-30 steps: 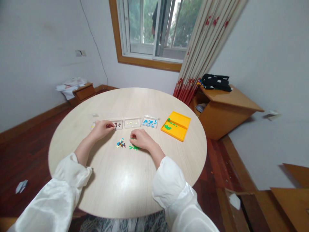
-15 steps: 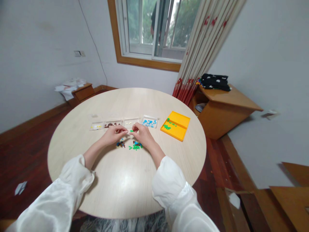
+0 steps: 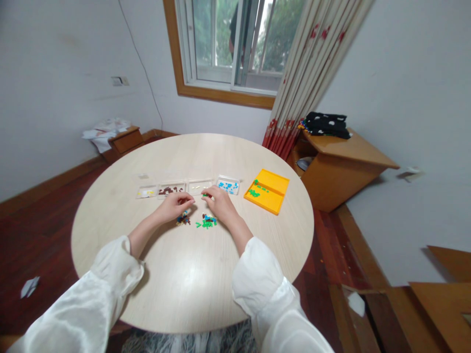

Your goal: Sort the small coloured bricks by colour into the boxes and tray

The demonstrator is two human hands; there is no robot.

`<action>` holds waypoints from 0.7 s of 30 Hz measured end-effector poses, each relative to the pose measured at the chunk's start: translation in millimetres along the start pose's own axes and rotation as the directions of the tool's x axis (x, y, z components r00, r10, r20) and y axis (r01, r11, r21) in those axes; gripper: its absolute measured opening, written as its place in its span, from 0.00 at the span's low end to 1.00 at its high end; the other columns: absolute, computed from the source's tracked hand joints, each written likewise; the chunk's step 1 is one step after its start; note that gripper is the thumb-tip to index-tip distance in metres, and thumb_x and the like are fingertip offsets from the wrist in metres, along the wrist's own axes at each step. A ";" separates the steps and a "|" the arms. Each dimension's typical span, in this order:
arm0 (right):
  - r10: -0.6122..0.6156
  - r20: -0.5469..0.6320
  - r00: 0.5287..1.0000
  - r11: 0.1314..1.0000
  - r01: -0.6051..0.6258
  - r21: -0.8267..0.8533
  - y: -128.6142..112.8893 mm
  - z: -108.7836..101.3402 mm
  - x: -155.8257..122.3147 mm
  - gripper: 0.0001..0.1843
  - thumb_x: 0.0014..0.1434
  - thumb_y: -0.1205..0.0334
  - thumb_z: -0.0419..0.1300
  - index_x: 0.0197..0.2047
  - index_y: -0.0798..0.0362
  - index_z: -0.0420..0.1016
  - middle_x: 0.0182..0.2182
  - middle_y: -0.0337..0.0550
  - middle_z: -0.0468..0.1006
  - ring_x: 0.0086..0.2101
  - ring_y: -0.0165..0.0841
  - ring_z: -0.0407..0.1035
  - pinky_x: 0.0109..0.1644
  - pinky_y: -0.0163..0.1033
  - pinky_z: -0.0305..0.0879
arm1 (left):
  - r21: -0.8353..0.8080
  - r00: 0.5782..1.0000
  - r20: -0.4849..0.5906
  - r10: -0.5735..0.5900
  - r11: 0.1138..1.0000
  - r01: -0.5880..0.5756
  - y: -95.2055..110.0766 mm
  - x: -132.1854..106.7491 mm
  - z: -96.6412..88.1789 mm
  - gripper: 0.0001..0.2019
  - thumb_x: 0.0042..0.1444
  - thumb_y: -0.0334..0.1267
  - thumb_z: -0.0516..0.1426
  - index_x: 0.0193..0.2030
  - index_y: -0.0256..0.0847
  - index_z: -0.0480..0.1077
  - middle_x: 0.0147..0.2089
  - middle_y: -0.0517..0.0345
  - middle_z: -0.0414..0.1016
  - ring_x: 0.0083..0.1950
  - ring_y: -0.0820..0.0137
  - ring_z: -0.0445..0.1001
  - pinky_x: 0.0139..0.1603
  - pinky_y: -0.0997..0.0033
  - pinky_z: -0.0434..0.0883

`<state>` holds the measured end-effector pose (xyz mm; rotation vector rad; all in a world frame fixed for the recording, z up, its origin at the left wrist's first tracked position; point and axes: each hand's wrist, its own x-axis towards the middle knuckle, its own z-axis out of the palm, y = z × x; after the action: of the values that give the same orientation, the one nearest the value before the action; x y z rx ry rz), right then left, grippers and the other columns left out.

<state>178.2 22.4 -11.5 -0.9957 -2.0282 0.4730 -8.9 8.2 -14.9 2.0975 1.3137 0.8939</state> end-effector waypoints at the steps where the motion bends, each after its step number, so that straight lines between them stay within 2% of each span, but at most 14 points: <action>1: 0.011 -0.017 1.000 1.000 -0.012 -0.020 1.7 -3.8 0.5 0.05 0.53 0.69 0.59 0.34 0.55 0.74 0.32 0.45 0.76 0.34 0.32 0.68 0.41 0.37 0.62 | 0.011 1.000 -0.011 -0.002 1.000 0.002 -1.4 0.0 0.0 0.12 0.52 0.39 0.52 0.29 0.34 0.73 0.26 0.57 0.72 0.27 0.73 0.63 0.29 0.73 0.60; 5: 0.107 -0.118 0.987 0.990 -0.116 -0.074 11.8 -23.9 3.1 0.07 0.54 0.67 0.56 0.36 0.54 0.75 0.34 0.46 0.77 0.35 0.33 0.68 0.43 0.39 0.62 | 0.048 1.000 -0.009 -0.011 0.999 0.011 -3.1 -0.4 -1.0 0.12 0.53 0.39 0.52 0.29 0.35 0.73 0.26 0.57 0.72 0.27 0.73 0.64 0.30 0.73 0.61; 10: 0.244 -0.277 0.929 0.946 -0.291 -0.144 30.4 -55.1 2.6 0.10 0.52 0.64 0.57 0.38 0.55 0.73 0.27 0.41 0.73 0.29 0.31 0.66 0.38 0.36 0.62 | 0.063 1.000 0.009 -0.013 0.998 0.013 1.1 -1.0 -3.1 0.12 0.52 0.38 0.51 0.28 0.34 0.73 0.25 0.57 0.72 0.27 0.73 0.64 0.30 0.73 0.61; 14: 0.353 -0.418 0.837 0.864 -0.463 -0.199 51.4 -85.1 -6.4 0.11 0.51 0.66 0.57 0.40 0.54 0.72 0.28 0.39 0.73 0.29 0.30 0.65 0.38 0.35 0.62 | 0.075 1.000 0.002 -0.013 0.997 0.013 2.3 -1.6 -4.3 0.12 0.52 0.38 0.51 0.29 0.34 0.73 0.26 0.55 0.72 0.27 0.72 0.64 0.30 0.72 0.61; 17: 0.441 -0.499 0.746 0.756 -0.608 -0.241 69.8 -106.5 -17.4 0.12 0.48 0.69 0.59 0.38 0.57 0.73 0.29 0.41 0.74 0.29 0.30 0.66 0.39 0.35 0.62 | 0.087 1.000 0.011 -0.012 0.996 0.011 1.5 -1.6 -4.7 0.12 0.52 0.38 0.51 0.29 0.34 0.73 0.27 0.55 0.72 0.27 0.72 0.64 0.31 0.72 0.61; 21: 0.554 -0.483 0.679 0.602 -0.727 -0.331 87.5 -122.1 -30.3 0.09 0.46 0.70 0.60 0.34 0.57 0.75 0.30 0.44 0.76 0.32 0.32 0.68 0.38 0.35 0.61 | 0.108 1.000 0.015 -0.004 0.994 0.003 -0.1 -1.1 -4.4 0.12 0.53 0.38 0.51 0.29 0.34 0.73 0.26 0.55 0.72 0.27 0.72 0.64 0.31 0.72 0.61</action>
<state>328.8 50.5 -7.5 -2.0362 -1.4273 0.1021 -12.7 7.6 -12.4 2.1789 1.3862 0.8206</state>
